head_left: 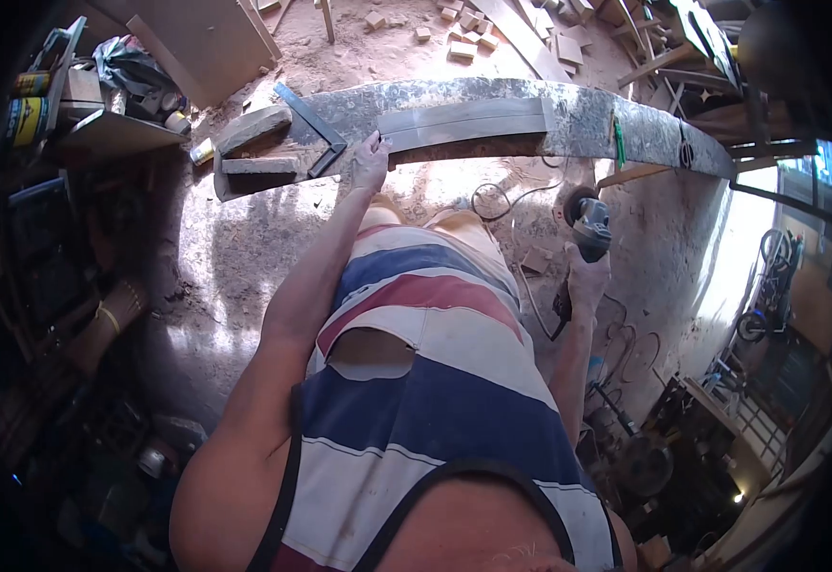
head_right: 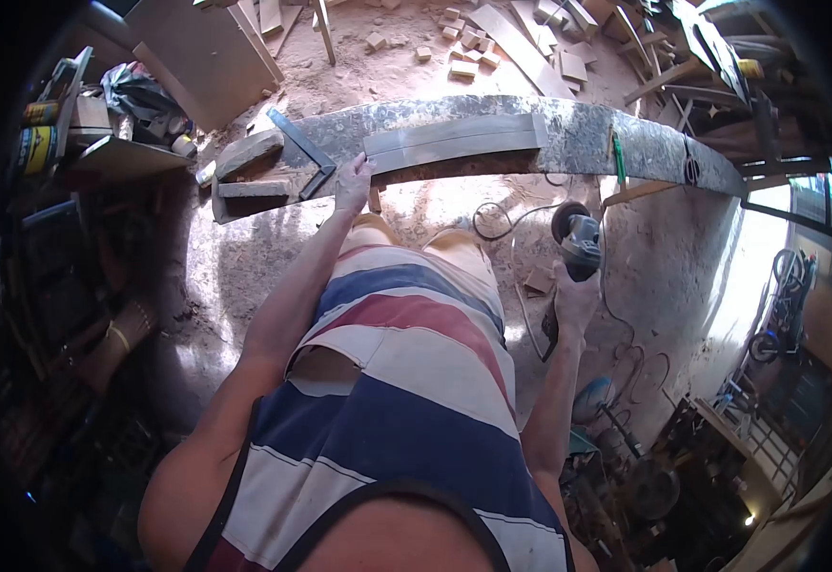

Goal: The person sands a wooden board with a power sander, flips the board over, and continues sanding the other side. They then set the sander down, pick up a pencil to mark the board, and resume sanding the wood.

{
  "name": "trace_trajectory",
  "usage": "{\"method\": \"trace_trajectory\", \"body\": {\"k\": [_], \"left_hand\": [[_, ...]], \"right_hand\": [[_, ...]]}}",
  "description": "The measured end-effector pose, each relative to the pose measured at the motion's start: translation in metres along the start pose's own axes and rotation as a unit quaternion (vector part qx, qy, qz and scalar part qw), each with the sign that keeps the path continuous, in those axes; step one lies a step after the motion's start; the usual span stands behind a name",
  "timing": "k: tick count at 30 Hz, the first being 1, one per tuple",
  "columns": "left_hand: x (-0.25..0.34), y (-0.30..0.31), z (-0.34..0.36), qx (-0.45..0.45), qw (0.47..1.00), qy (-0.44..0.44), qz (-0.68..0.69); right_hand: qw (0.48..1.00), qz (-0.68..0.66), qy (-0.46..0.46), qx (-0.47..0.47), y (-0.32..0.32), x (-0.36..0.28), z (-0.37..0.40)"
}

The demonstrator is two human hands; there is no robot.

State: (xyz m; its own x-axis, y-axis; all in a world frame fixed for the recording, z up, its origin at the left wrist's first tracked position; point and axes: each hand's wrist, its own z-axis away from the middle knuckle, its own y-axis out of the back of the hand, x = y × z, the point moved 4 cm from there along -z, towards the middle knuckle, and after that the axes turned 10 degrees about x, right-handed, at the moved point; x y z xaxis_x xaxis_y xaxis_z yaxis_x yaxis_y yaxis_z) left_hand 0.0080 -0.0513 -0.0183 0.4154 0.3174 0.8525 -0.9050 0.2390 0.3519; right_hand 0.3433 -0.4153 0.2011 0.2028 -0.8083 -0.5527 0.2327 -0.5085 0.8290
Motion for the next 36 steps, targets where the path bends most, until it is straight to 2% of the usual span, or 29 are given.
{"method": "trace_trajectory", "body": {"k": [2,4,5,8,11,14,17,22,26,31,36], "left_hand": [[-0.025,-0.005,-0.018,-0.016,0.998,-0.035,-0.056],[0.017,0.012,0.001,-0.008,0.972,-0.166,-0.167],[0.036,0.018,0.008,-0.002,0.948,-0.231,-0.219],[0.042,0.015,-0.012,-0.1,0.922,-0.252,-0.276],[0.049,0.008,-0.023,-0.111,0.877,-0.327,-0.333],[0.047,0.0,-0.031,-0.105,0.86,-0.336,-0.369],[0.041,-0.004,-0.043,-0.145,0.882,-0.288,-0.344],[0.044,0.003,-0.037,-0.094,0.862,-0.348,-0.357],[0.04,-0.001,-0.044,-0.099,0.865,-0.344,-0.352],[0.048,0.0,-0.042,-0.11,0.868,-0.327,-0.359],[0.049,0.001,-0.039,-0.105,0.87,-0.32,-0.36]], "right_hand": [[1.0,0.015,0.016,-0.003,-0.012,-0.01,0.012],[0.999,0.038,0.01,-0.02,-0.03,-0.02,0.023],[0.999,0.017,0.038,-0.02,-0.041,-0.027,0.029],[0.995,0.053,0.056,-0.067,-0.072,-0.052,0.042],[0.987,0.056,0.104,-0.106,-0.098,-0.079,0.05],[0.985,0.069,0.109,-0.118,-0.116,-0.087,0.054],[0.987,0.068,0.089,-0.112,-0.116,-0.089,0.051],[0.987,0.064,0.087,-0.12,-0.126,-0.105,0.034],[0.977,0.037,0.161,-0.131,-0.167,-0.114,0.012],[0.958,0.058,0.188,-0.211,-0.21,-0.161,-0.01],[0.934,0.043,0.258,-0.245,-0.235,-0.185,-0.023]]}}
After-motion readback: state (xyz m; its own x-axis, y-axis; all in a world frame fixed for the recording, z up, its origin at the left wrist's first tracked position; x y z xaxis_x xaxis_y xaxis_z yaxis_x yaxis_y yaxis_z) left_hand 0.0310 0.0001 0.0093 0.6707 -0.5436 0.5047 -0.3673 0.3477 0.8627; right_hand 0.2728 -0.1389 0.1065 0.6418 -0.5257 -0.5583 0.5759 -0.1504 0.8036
